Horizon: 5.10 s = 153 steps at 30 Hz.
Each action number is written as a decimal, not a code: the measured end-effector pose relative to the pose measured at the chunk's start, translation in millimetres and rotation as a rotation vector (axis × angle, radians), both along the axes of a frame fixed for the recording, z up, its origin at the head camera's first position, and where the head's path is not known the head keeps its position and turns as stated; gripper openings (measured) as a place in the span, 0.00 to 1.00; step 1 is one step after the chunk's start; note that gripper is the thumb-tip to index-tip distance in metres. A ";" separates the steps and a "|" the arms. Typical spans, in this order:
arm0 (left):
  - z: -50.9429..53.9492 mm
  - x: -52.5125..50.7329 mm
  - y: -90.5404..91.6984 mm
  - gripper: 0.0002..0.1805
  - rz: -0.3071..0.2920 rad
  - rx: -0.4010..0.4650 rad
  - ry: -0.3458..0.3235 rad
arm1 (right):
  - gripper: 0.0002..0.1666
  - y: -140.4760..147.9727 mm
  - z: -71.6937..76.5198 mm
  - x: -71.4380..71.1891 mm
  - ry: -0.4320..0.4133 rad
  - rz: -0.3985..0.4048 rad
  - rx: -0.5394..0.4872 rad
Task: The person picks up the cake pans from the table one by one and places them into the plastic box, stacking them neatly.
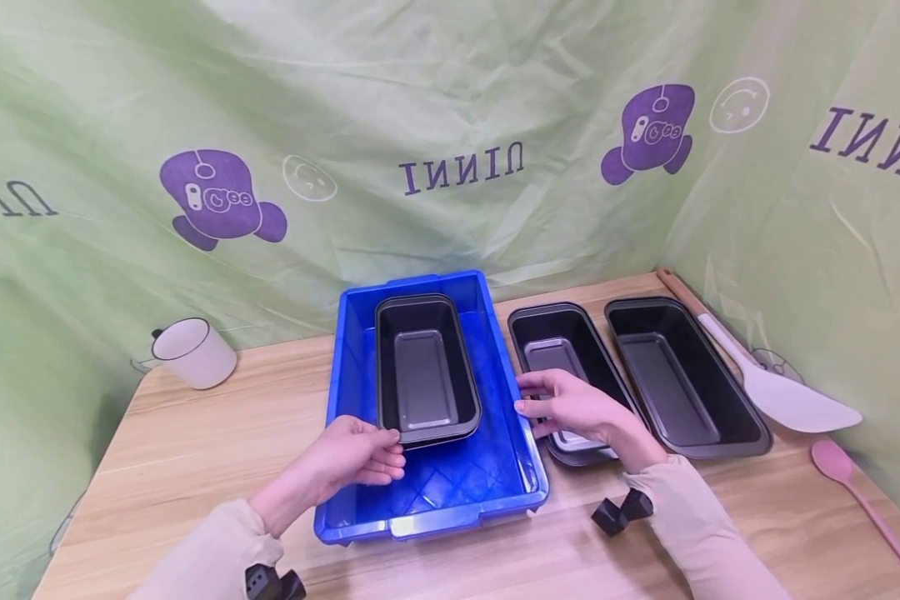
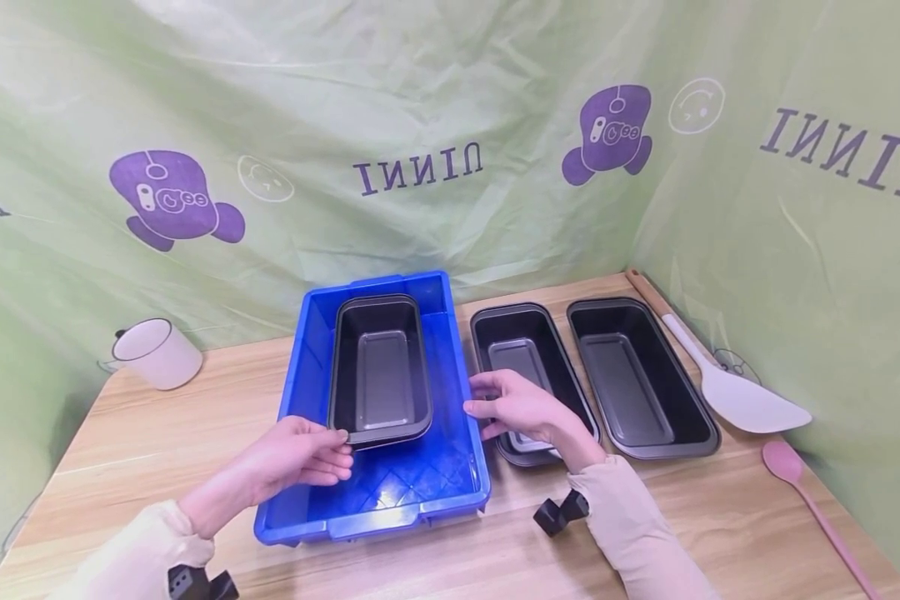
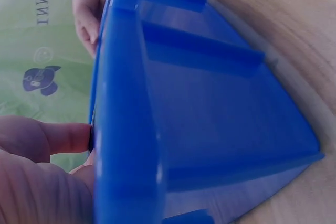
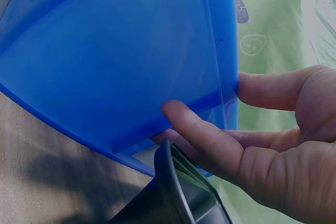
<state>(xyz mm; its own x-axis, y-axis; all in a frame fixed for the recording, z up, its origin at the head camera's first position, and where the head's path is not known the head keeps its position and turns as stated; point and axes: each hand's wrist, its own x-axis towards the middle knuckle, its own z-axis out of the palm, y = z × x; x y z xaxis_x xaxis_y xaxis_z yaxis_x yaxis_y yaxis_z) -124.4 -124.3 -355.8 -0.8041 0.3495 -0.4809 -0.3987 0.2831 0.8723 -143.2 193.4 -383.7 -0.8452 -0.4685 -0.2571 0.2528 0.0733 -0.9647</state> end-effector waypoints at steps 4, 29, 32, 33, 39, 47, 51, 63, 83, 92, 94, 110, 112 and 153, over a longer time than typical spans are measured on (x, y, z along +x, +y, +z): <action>-2.0 0.9 2.5 0.16 -0.009 -0.022 -0.027 | 0.34 0.2 0.1 0.1 0.004 -0.006 0.007; 59.8 -8.7 -17.2 0.16 -0.036 -0.091 0.363 | 0.35 0.5 -3.5 -0.1 -0.002 0.002 0.006; 75.1 -9.1 -23.1 0.15 0.015 -0.170 0.596 | 0.35 0.8 -3.6 -0.2 0.001 0.001 0.010; 77.3 -9.7 -25.4 0.15 0.044 -0.195 0.673 | 0.35 0.8 -3.5 -0.3 0.003 -0.001 0.010; 63.7 -14.0 -45.0 0.12 0.311 -0.190 0.915 | 0.35 -0.3 -3.3 -0.5 0.004 -0.005 0.014; 20.5 -16.4 -84.2 0.06 0.536 0.291 0.692 | 0.36 -0.7 -4.7 -0.1 0.008 0.000 0.025; 0.0 -22.1 -91.8 0.07 0.456 0.285 0.600 | 0.36 0.7 -4.0 0.5 0.013 0.001 0.030; -26.3 -32.9 -70.0 0.32 0.232 0.036 0.330 | 0.36 1.2 -3.5 -1.3 0.009 0.005 0.022; -41.9 -35.8 -80.0 0.31 0.033 0.409 0.216 | 0.36 1.9 -0.8 -0.1 0.011 0.014 0.028; -41.7 -36.1 -80.1 0.31 0.046 0.413 0.199 | 0.38 4.2 0.9 1.7 0.041 0.010 0.048; -41.8 -36.6 -79.6 0.31 0.052 0.408 0.190 | 0.37 8.5 2.7 3.5 0.060 0.007 0.049; -43.2 -35.9 -79.9 0.30 0.088 0.400 0.179 | 0.31 77.0 18.0 39.4 0.325 -0.304 0.211; -43.4 -35.8 -79.9 0.30 0.089 0.392 0.182 | 0.30 86.1 15.3 45.5 0.349 -0.328 0.229; -43.1 -35.5 -78.0 0.31 0.110 0.363 0.177 | 0.30 94.1 8.4 81.5 0.317 -0.284 0.535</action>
<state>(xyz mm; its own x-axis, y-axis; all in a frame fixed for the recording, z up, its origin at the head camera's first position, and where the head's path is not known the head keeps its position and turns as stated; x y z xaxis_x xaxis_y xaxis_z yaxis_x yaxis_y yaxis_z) -159.9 -202.3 -399.0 -0.9054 0.3778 -0.1936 -0.2445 -0.0911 0.9654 -61.8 287.5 -375.3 -0.9893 -0.0944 -0.1113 0.0442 0.5329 -0.8450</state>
